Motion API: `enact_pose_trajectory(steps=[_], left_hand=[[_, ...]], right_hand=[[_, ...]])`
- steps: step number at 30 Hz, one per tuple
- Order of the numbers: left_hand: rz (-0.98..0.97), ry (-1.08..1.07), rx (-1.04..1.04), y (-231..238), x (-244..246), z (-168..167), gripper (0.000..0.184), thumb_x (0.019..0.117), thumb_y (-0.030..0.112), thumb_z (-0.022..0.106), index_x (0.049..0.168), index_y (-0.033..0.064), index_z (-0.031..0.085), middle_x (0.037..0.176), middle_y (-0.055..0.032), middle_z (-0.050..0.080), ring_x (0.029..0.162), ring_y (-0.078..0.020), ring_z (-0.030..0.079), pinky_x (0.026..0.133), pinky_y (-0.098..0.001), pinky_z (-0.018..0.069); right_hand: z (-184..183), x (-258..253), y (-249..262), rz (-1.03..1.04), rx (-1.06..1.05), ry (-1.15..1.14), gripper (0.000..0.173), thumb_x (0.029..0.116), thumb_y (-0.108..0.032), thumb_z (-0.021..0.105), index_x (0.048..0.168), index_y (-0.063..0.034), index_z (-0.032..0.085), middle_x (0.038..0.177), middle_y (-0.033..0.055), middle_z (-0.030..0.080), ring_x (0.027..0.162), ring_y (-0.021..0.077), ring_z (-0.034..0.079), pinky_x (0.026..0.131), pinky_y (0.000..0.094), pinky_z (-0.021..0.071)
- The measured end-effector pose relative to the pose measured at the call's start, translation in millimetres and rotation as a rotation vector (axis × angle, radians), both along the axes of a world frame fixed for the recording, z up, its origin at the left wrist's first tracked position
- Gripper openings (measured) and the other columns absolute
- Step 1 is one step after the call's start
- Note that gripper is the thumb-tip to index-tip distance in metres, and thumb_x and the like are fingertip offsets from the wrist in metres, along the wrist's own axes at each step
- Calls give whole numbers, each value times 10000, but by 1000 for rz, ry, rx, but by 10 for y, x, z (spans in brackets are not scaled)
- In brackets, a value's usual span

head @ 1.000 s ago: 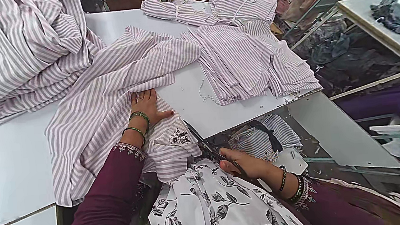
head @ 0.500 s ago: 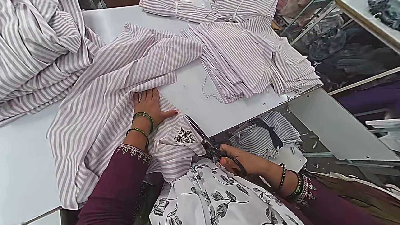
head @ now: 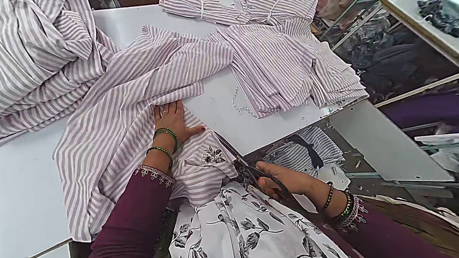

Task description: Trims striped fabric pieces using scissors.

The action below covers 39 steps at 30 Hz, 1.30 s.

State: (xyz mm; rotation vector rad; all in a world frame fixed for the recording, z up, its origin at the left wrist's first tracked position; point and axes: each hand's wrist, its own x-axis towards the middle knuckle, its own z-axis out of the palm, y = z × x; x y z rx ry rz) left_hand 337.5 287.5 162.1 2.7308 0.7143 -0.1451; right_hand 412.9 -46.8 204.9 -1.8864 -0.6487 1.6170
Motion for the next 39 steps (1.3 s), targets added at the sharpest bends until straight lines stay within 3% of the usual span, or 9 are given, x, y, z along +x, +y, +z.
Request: enact_pose_trajectory(steps=[7, 15, 27, 33, 36, 39], left_hand=[[9, 6, -23, 7, -2, 1, 1252, 762, 790, 691, 1603, -22, 242, 1645, -287, 261, 1546, -453, 202, 1223, -682, 51], [5, 39, 1, 18, 16, 3, 1289, 748, 829, 660, 1612, -16, 211, 1653, -278, 248, 1550, -442, 202, 1227, -670, 39], [1, 64, -26, 22, 28, 52, 1295, 755, 828, 656, 1617, -17, 187, 1663, -275, 222, 1562, -429, 173, 1235, -649, 20], [9, 28, -23, 21, 20, 17, 1286, 745, 806, 690, 1607, -25, 221, 1647, -287, 255, 1549, -446, 200, 1228, -670, 49], [15, 71, -42, 25, 38, 53, 1292, 744, 820, 679, 1616, -8, 206, 1664, -270, 225, 1561, -436, 166, 1232, -664, 13], [-8, 38, -45, 33, 30, 58, 1232, 759, 793, 692, 1623, 43, 234, 1666, -259, 230, 1556, -442, 180, 1227, -671, 30]], right_hand=[[33, -62, 82, -32, -27, -41, 518, 921, -555, 641, 1059, -95, 448, 673, -55, 498, 532, 54, 530, 545, 228, 488], [39, -44, 15, -12, -49, -80, 632, 848, -667, 661, 1057, -104, 465, 680, -57, 509, 535, 51, 527, 543, 231, 482], [76, -67, -15, -108, -7, -69, 452, 940, -515, 642, 1015, -108, 460, 639, -64, 497, 502, 47, 526, 512, 214, 485], [91, 14, -41, 26, -54, -43, 635, 833, -650, 675, 1075, -105, 456, 688, -64, 511, 547, 51, 535, 558, 232, 488], [72, 2, 19, 20, -44, -37, 641, 847, -665, 655, 1077, -103, 452, 671, -61, 502, 533, 54, 526, 543, 232, 484], [52, -17, 92, -28, -34, -59, 570, 888, -614, 644, 1065, -103, 464, 670, -57, 512, 538, 59, 537, 548, 234, 488]])
